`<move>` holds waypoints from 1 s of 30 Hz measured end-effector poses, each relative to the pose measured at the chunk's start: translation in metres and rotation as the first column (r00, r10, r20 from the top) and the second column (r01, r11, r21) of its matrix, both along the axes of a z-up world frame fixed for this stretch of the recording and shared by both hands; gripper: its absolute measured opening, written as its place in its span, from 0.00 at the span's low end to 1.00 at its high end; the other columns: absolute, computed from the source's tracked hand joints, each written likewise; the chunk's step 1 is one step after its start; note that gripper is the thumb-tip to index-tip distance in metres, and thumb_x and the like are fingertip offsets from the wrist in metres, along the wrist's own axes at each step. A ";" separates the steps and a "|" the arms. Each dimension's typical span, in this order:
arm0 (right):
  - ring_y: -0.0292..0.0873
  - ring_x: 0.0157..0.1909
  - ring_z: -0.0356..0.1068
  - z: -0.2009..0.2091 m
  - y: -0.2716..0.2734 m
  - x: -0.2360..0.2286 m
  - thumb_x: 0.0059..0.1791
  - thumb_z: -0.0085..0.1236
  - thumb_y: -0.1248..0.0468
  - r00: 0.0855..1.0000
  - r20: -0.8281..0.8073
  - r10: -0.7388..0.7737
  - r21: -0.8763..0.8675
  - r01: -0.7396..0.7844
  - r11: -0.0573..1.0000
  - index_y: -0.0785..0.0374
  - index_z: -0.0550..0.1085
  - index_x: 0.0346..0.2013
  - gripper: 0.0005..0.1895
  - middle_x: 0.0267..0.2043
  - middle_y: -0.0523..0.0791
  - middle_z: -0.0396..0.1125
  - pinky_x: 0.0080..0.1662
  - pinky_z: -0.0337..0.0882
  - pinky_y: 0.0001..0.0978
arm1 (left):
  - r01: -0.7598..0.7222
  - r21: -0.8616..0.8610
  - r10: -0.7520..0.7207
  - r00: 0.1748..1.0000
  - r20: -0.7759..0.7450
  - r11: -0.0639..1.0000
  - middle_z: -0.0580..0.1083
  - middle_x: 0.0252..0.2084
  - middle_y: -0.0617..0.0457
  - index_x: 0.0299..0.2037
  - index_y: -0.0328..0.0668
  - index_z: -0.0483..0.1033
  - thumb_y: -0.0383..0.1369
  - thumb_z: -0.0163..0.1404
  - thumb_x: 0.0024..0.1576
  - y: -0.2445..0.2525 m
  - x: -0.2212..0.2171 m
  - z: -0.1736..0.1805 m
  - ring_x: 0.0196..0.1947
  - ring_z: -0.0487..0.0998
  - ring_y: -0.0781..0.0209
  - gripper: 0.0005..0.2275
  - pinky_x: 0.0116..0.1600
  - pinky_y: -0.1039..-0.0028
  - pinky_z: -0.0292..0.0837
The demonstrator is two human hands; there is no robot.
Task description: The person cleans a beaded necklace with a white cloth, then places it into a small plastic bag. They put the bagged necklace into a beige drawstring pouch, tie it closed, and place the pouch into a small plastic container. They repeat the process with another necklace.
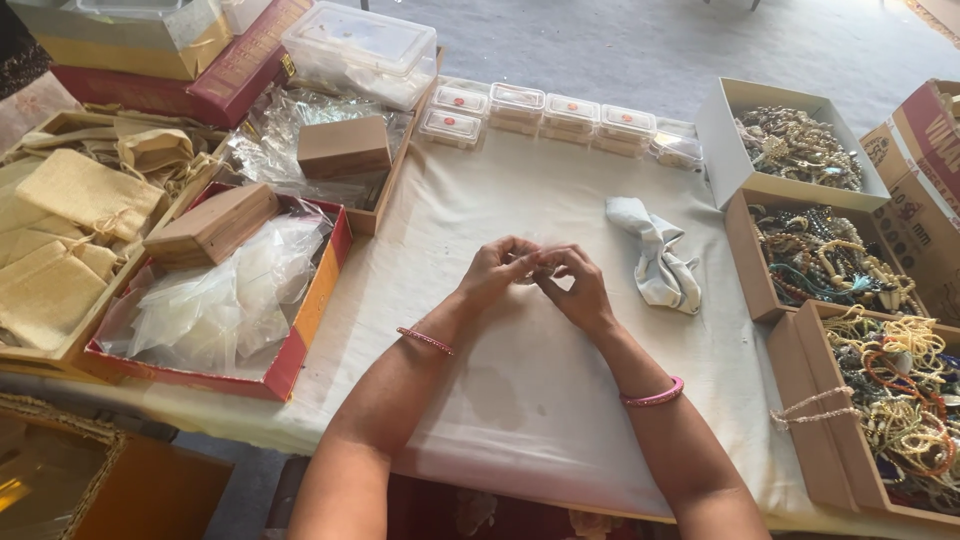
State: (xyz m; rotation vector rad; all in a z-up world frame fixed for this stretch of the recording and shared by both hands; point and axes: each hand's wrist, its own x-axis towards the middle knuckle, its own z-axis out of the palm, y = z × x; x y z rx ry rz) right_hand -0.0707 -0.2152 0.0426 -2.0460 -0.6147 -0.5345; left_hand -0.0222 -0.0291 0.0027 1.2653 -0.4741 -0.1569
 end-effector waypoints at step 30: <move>0.50 0.60 0.70 0.007 0.003 -0.003 0.43 0.70 0.72 0.977 0.193 0.093 -0.027 -0.089 0.996 0.62 0.76 0.41 0.15 0.65 0.53 0.63 0.56 0.75 0.42 | 0.104 -0.211 -0.153 0.961 -0.232 0.972 0.81 0.41 0.50 0.50 0.33 0.78 0.34 0.56 0.59 0.008 0.002 0.015 0.40 0.83 0.64 0.13 0.44 0.74 0.80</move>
